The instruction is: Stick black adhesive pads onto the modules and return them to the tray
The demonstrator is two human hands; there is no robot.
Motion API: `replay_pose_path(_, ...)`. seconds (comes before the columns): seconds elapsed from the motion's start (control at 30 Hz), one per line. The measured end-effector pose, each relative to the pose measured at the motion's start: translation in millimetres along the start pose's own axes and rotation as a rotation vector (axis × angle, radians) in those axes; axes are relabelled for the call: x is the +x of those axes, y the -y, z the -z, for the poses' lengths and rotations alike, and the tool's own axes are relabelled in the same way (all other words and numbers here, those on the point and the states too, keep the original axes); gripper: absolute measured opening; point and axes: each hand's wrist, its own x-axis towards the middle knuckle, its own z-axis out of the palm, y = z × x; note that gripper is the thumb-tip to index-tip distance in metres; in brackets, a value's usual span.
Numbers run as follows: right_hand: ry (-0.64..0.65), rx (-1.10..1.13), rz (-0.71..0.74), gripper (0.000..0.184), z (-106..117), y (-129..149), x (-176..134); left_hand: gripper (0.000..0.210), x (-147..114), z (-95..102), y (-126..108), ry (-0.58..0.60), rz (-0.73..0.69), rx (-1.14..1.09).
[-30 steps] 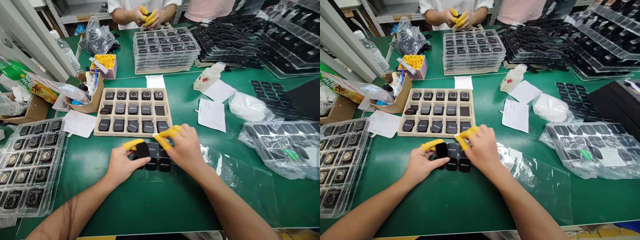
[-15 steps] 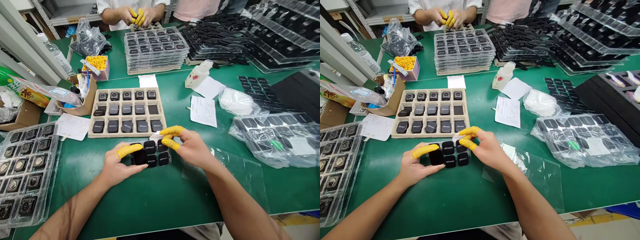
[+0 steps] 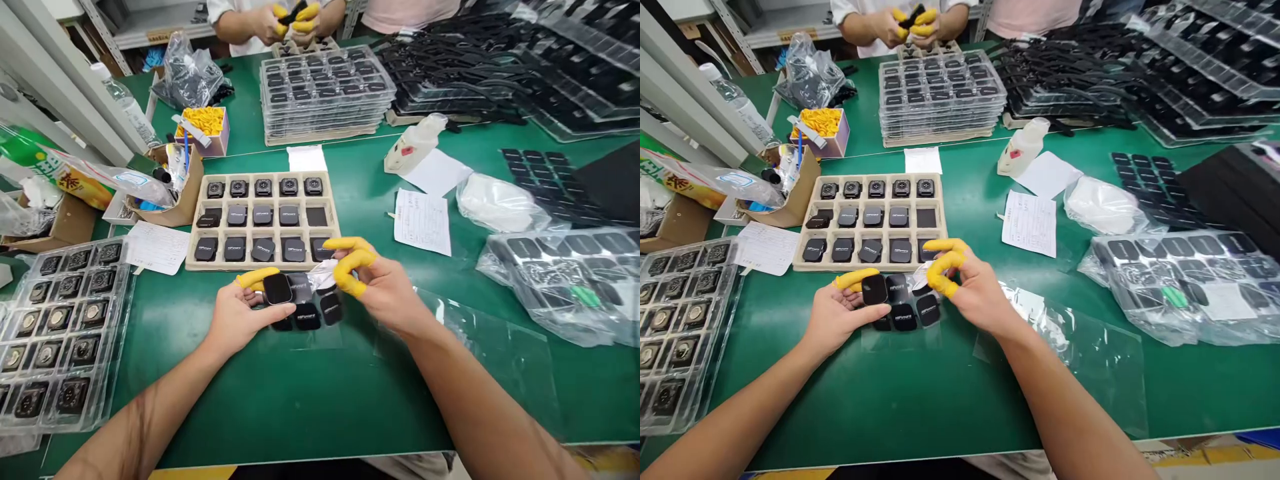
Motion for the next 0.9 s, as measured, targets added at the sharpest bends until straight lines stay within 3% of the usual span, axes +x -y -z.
replay_pose_path(0.1, -0.021, 0.243, -0.021, 0.042, 13, 10, -1, 0.061, 1, -0.6, 4, -0.005, -0.018, 0.044)
replay_pose_path(0.17, 0.017, 0.267, -0.081, 0.037, 11, 20, -5, 0.054, -1, -0.9, 8, 0.020, -0.092, 0.159)
replay_pose_path(0.23, 0.085, 0.189, -0.215, 0.031, -2, 28, -10, 0.051, -3, -1.2, 13, 0.052, -0.183, 0.286)
replay_pose_path(0.33, 0.159, 0.098, -0.435, 0.037, -29, 31, -16, 0.052, -5, -1.7, 15, 0.074, -0.253, 0.390)
replay_pose_path(0.43, 0.161, 0.140, -0.545, 0.040, -47, 27, -18, 0.052, -5, -2.2, 13, 0.084, -0.290, 0.409)
replay_pose_path(0.7, 0.058, 0.243, -0.610, 0.045, -57, 25, -17, 0.054, -3, -1.7, 11, 0.101, -0.348, 0.432)
replay_pose_path(0.9, 0.095, 0.215, -0.607, 0.045, -56, 24, -19, 0.052, -3, -1.6, 10, 0.133, -0.340, 0.437)
